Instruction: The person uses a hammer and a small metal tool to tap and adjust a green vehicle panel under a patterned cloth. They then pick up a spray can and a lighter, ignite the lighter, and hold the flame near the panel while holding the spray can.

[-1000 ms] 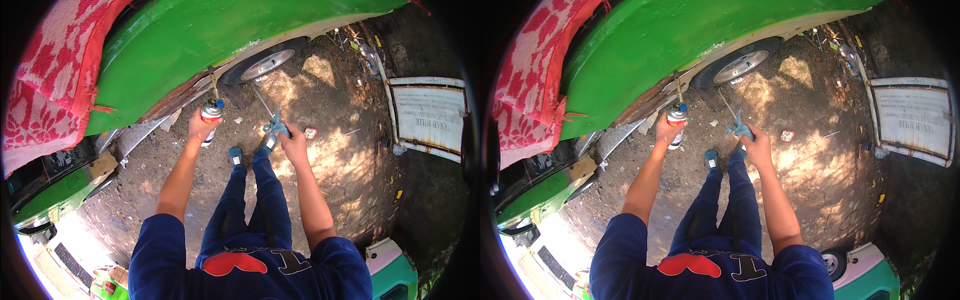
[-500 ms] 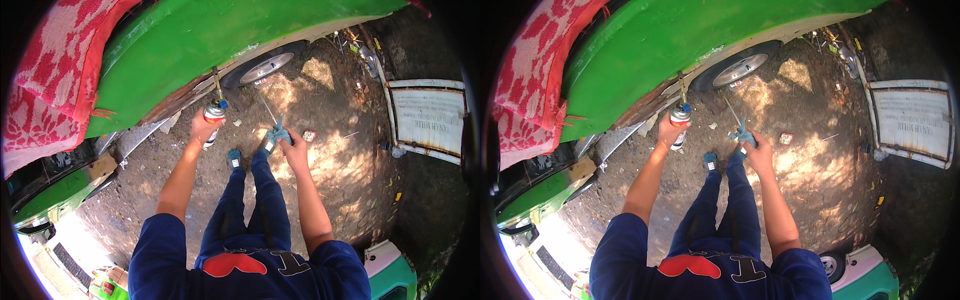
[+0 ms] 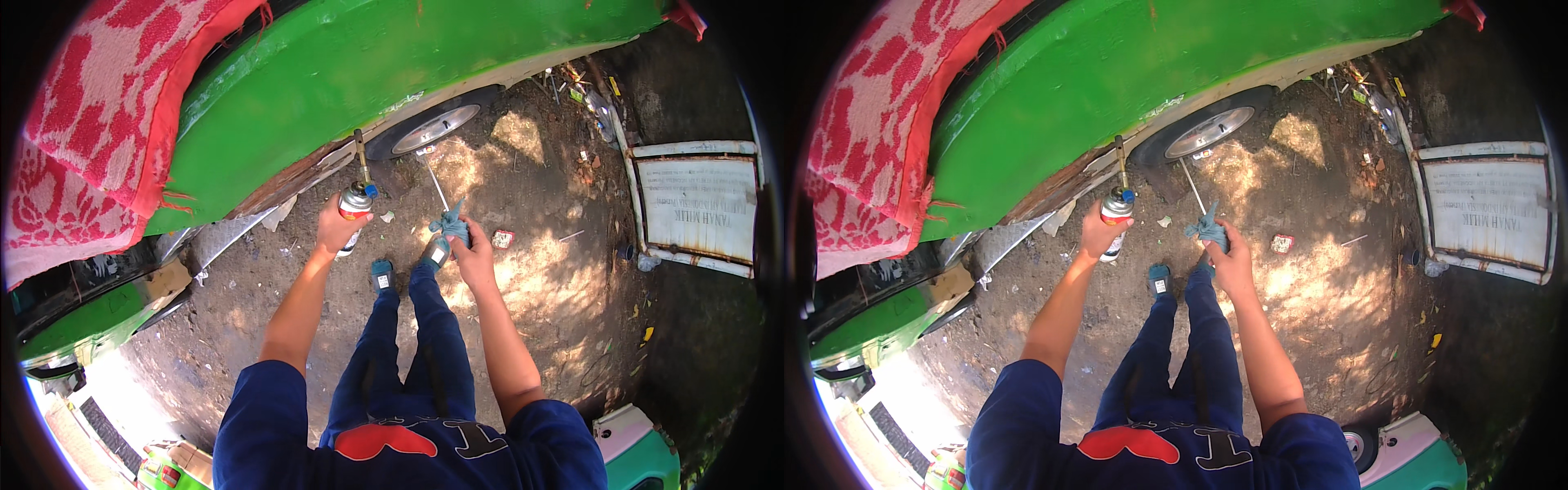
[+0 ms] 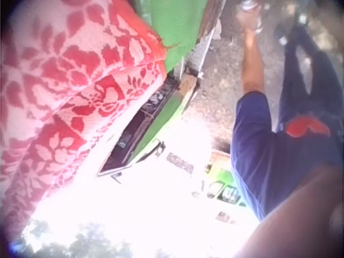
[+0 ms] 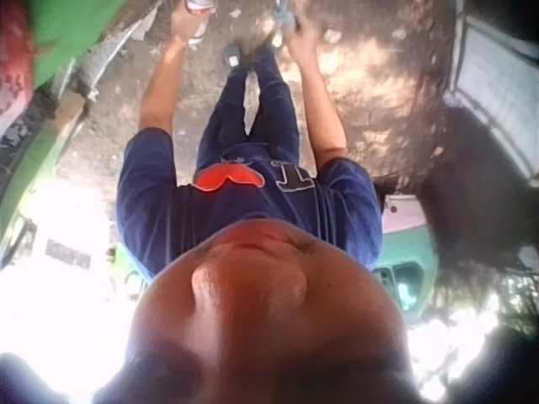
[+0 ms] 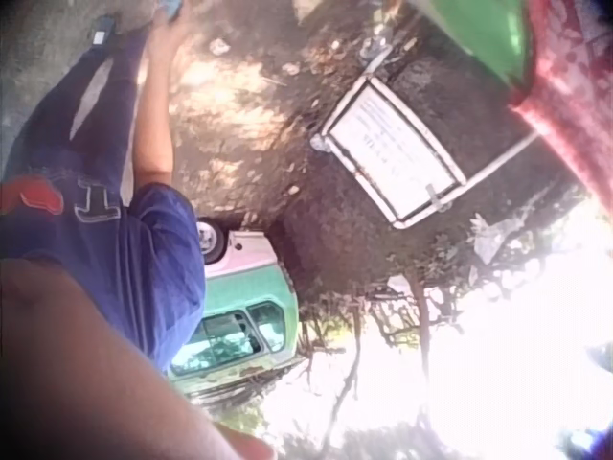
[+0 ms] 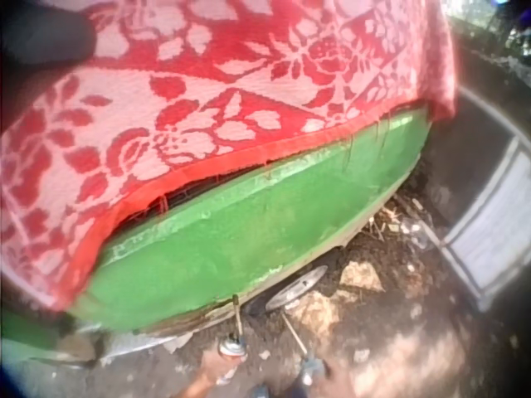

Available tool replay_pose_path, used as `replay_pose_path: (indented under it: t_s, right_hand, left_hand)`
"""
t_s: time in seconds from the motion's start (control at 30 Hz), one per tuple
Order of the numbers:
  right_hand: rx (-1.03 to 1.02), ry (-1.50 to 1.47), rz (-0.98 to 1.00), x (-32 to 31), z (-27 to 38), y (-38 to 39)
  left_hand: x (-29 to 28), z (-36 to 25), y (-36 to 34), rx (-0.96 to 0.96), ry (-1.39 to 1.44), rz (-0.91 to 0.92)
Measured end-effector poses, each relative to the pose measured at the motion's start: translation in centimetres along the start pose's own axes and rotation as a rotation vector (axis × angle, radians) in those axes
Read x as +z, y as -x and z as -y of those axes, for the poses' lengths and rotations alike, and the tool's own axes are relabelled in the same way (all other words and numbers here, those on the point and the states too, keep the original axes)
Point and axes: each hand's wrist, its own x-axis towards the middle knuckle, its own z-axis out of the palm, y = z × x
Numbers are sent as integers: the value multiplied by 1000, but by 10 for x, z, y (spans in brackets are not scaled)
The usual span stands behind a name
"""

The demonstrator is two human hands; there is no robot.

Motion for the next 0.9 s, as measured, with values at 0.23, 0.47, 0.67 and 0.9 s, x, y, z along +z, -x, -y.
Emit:
replay_pose_path:
  t_s: [0.23,0.47,0.67,0.9]
  right_hand:
    - [-61,11,8,4,0,-9]
    - [-87,2,1,0,-5,-11]
    - [-87,-52,-12,-5,-11,-12]
    - [-68,-94,-25,-9,-14,-11]
  left_hand:
    - [-1,-10,0,-20,18,-3]
    - [1,-10,-4,-34,-24,13]
    - [7,-4,-4,-40,-24,-4]
    - [13,-12,-5,-80,-23,1]
